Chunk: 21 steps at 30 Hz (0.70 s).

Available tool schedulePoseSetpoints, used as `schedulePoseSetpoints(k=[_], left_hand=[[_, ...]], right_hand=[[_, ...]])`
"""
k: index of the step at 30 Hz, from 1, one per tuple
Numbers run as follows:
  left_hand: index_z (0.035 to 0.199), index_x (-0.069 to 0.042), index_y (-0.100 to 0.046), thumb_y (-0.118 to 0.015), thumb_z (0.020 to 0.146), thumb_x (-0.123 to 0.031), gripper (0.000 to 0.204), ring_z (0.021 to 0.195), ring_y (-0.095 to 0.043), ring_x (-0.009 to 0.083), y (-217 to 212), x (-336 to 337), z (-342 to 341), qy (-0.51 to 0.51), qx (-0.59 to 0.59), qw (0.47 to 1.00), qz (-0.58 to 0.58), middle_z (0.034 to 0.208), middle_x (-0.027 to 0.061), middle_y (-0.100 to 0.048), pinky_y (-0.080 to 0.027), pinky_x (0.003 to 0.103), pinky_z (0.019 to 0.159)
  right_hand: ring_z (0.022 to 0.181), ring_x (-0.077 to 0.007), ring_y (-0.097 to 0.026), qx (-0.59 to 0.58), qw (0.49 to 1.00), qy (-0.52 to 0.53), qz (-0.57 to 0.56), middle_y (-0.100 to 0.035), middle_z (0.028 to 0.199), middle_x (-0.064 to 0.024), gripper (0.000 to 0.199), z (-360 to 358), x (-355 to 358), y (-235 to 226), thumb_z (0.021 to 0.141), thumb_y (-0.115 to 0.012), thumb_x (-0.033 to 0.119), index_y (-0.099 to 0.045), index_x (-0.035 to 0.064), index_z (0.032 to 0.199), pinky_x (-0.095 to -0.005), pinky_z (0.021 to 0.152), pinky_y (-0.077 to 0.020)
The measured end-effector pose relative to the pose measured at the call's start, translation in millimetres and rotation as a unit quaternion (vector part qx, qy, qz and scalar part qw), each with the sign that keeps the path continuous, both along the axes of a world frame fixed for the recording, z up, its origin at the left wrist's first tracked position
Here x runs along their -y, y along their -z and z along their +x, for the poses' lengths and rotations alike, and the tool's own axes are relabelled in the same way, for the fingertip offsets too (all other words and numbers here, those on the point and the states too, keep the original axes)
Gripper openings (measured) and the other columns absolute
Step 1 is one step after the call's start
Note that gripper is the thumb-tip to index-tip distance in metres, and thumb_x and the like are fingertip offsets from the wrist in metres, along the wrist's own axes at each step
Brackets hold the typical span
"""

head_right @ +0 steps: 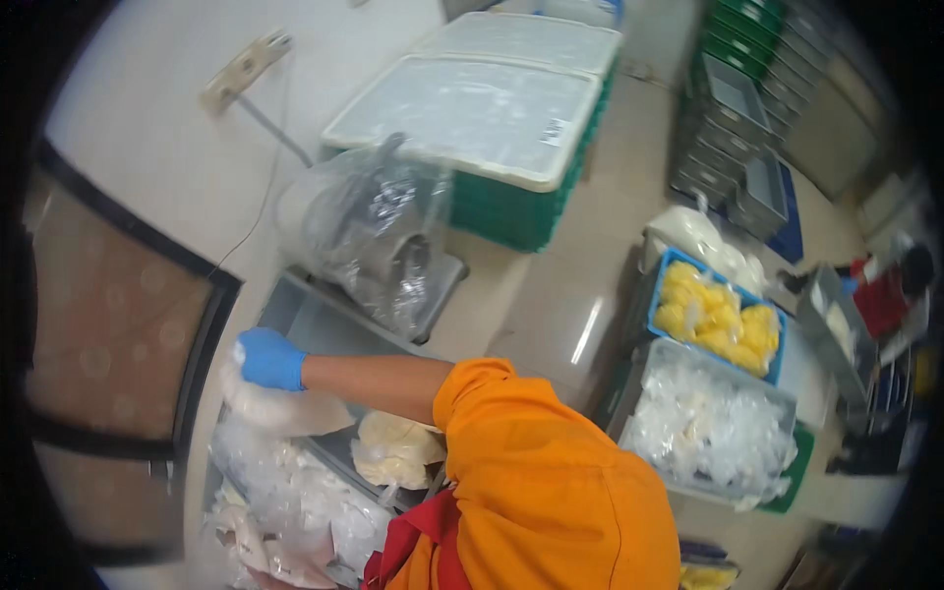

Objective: The person scoops a white dough-like substance from a large container into a plastic bag using a ladle. They weigh the bag on a digital scale, tie it shut, and label it with a marker. The person then places the packaged item into a metal tray and organizes other trays containing similar items.

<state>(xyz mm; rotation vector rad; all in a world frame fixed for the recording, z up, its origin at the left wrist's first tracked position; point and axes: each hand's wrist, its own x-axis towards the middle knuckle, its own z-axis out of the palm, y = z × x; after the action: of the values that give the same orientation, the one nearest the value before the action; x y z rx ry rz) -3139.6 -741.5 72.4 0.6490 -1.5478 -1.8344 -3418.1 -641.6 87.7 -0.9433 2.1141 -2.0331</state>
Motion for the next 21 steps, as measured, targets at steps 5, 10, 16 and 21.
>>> schedulePoseSetpoints(k=[5, 10, 16, 21], left_hand=[[0.135, 0.004, -0.047, -0.052, 0.094, -0.02, 0.048, 0.102, -0.063, 0.0252, -11, -31, -69, 0.124, -0.023, 0.992, 0.003, 0.122, 0.0167, -0.06, -0.052, 0.037, 0.086], [0.135, 0.004, -0.047, -0.052, 0.094, -0.021, 0.049, 0.103, -0.062, 0.0255, -13, -67, -123, 0.209, -0.028, 0.978, 0.005, 0.123, 0.0169, -0.06, -0.052, 0.038, 0.087], [0.135, 0.005, -0.047, -0.052, 0.094, -0.021, 0.049, 0.104, -0.062, 0.0258, -13, -127, -196, 0.292, -0.029, 0.956, 0.0, 0.123, 0.0172, -0.06, -0.051, 0.038, 0.088], [0.135, 0.005, -0.047, -0.052, 0.094, -0.022, 0.049, 0.105, -0.061, 0.0261, -24, -189, -261, 0.318, -0.037, 0.947, -0.012, 0.124, 0.0174, -0.059, -0.051, 0.038, 0.089]], right_hand=[[0.072, -0.0298, -0.057, -0.003, 0.998, 0.002, -0.062, -0.059, 0.076, -0.0196, 0.021, 25, -172, -114, 0.068, -0.068, 0.014, -0.057, 0.0003, 0.08, -0.0392, 0.07, -0.047], [0.066, -0.0214, -0.053, -0.061, 0.998, 0.005, -0.03, -0.051, 0.068, -0.0132, 0.023, 66, -305, -114, 0.072, -0.066, 0.018, -0.051, 0.0012, 0.076, -0.038, 0.066, -0.0453], [0.082, -0.0446, -0.058, 0.009, 0.947, 0.193, 0.258, -0.062, 0.085, -0.0228, 0.018, 126, -425, -32, 0.08, -0.055, 0.02, -0.06, 0.0032, 0.085, -0.0497, 0.071, -0.0458], [0.08, -0.0435, -0.06, 0.139, 0.86, 0.377, 0.315, -0.062, 0.081, -0.0219, 0.017, 163, -531, 54, 0.081, -0.057, 0.02, -0.062, 0.0037, 0.085, -0.0476, 0.07, -0.0481]])
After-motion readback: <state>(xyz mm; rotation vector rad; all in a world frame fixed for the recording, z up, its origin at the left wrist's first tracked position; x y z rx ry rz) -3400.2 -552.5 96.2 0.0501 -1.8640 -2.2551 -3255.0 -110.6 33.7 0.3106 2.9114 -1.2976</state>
